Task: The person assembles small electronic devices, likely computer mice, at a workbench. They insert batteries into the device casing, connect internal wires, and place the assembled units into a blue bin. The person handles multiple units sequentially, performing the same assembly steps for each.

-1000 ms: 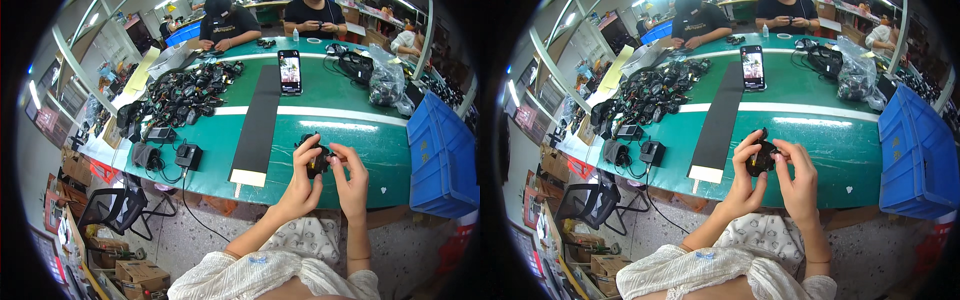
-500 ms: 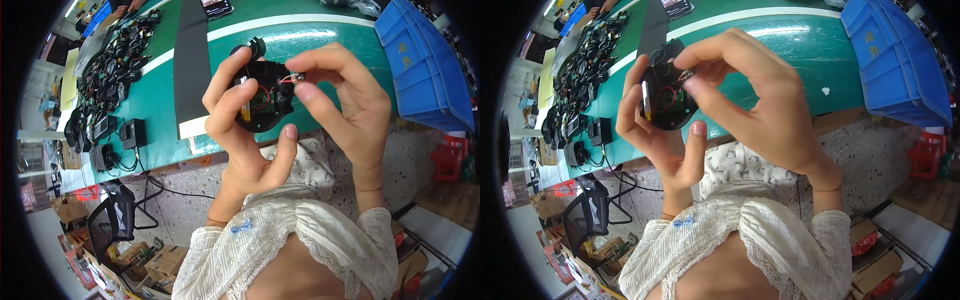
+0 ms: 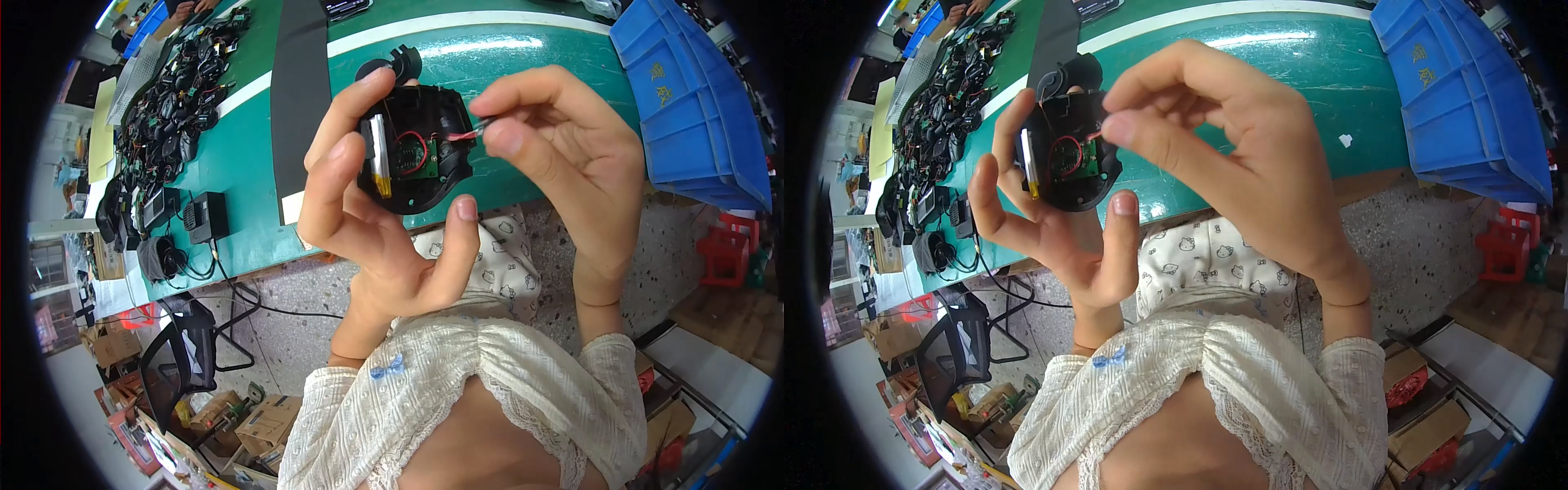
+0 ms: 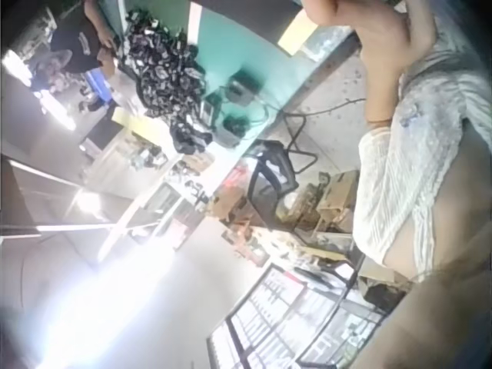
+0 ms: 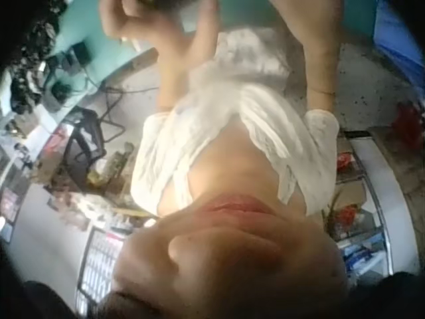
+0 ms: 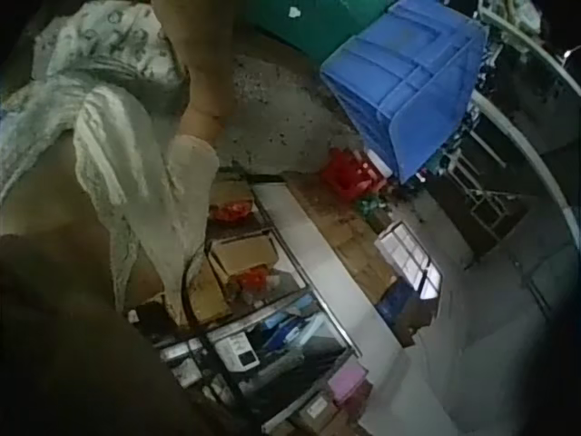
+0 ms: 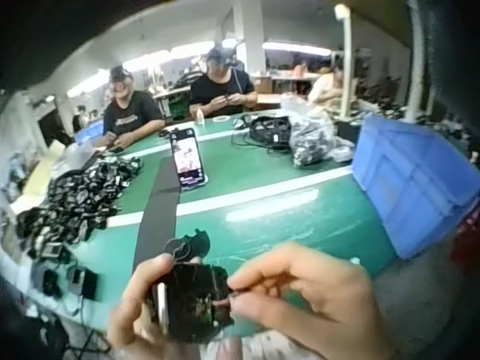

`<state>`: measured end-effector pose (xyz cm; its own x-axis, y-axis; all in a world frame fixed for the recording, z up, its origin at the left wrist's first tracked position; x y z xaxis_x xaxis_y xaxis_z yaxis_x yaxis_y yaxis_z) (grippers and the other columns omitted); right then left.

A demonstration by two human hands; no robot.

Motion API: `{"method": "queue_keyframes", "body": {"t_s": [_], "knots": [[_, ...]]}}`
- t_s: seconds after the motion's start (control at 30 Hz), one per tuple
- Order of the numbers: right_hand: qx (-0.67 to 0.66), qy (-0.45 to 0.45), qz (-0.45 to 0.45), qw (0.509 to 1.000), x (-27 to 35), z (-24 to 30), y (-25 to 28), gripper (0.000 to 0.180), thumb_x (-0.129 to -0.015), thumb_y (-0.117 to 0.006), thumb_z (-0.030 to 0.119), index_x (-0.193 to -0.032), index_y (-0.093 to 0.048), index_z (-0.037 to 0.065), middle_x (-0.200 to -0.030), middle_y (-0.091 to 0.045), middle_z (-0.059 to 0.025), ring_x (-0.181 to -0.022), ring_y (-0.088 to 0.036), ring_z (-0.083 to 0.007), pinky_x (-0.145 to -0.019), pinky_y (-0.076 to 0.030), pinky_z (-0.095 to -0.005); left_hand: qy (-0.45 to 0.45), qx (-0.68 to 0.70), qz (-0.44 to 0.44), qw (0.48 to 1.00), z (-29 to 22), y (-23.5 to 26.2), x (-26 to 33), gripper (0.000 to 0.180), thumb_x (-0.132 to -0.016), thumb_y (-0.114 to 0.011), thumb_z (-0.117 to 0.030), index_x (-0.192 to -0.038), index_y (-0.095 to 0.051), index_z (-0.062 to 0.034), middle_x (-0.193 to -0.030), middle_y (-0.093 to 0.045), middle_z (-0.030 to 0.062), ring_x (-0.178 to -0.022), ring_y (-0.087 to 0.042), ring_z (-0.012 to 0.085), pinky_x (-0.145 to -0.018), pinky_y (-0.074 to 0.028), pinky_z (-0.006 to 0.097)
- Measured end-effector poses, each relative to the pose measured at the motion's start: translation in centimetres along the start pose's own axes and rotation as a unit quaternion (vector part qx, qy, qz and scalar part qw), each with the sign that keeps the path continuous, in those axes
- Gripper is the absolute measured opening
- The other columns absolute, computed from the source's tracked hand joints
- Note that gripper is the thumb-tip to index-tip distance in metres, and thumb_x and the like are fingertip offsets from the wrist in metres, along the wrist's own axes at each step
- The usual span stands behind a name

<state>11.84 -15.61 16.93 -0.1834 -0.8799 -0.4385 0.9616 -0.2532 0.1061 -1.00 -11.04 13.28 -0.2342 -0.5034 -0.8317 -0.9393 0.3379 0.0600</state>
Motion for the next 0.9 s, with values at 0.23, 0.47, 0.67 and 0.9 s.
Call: {"method": "queue_keyframes", "body": {"t_s": [0.23, 0.47, 0.67, 0.9], "knots": [[-0.047, -0.065, -0.056, 0.995, -0.3, -0.3, 0.0, 0.02, -0.084, -0.057, 0.014, -0.095, -0.055, -0.002, -0.07, -0.053, -0.0008, -0.062, -0.045, -0.0034, -0.053, -0.032, -0.0154, -0.016, -0.039, 0.034, 0.999, 0.2, -0.3, -0.2, 0.079, -0.068, -0.056, 0.001, -0.131, -0.01, -0.0098, -0.129, -0.025, 0.0296, -0.111, -0.042, 0.0338, -0.094, -0.038, 0.041], [-0.099, -0.136, 0.022, 0.986, -0.8, -0.8, 0.6, 0.023, -0.086, -0.053, 0.015, -0.1, -0.054, -0.002, -0.067, -0.052, -0.0007, -0.062, -0.046, -0.0039, -0.05, -0.035, -0.0159, -0.019, -0.038, 0.026, 0.999, 0.4, -0.6, -0.2, 0.075, -0.069, -0.056, 0.0, -0.13, -0.013, -0.0089, -0.129, -0.027, 0.0289, -0.113, -0.04, 0.0314, -0.095, -0.036, 0.04], [-0.117, -0.121, 0.088, 0.982, -1.0, -1.2, 0.7, 0.023, -0.085, -0.053, 0.009, -0.104, -0.053, -0.004, -0.079, -0.056, -0.0053, -0.069, -0.053, -0.0066, -0.057, -0.043, -0.0179, -0.013, -0.048, 0.011, 0.999, 1.2, -0.3, -0.4, 0.07, -0.073, -0.056, -0.001, -0.129, -0.014, -0.0088, -0.131, -0.026, 0.0262, -0.114, -0.038, 0.0294, -0.096, -0.035, 0.039], [0.031, -0.003, 0.03, 0.999, -1.6, -0.3, 1.3, 0.019, -0.082, -0.052, -0.003, -0.1, -0.056, -0.007, -0.089, -0.056, -0.0079, -0.075, -0.053, -0.0091, -0.062, -0.044, -0.0192, -0.02, -0.015, 0.009, 1.0, 1.5, -0.9, -1.2, 0.069, -0.073, -0.056, -0.001, -0.128, -0.015, -0.0076, -0.13, -0.027, 0.027, -0.113, -0.04, 0.0311, -0.095, -0.037, 0.039]]}}
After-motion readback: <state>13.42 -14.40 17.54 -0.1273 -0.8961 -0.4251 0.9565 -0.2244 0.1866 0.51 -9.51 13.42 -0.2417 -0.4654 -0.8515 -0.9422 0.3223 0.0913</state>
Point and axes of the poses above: each hand's wrist, its own x-axis away from the middle knuckle, its own y-axis out of the back of the hand, z = x × y, the point moved 4 cm from there along -x, towards the middle knuckle
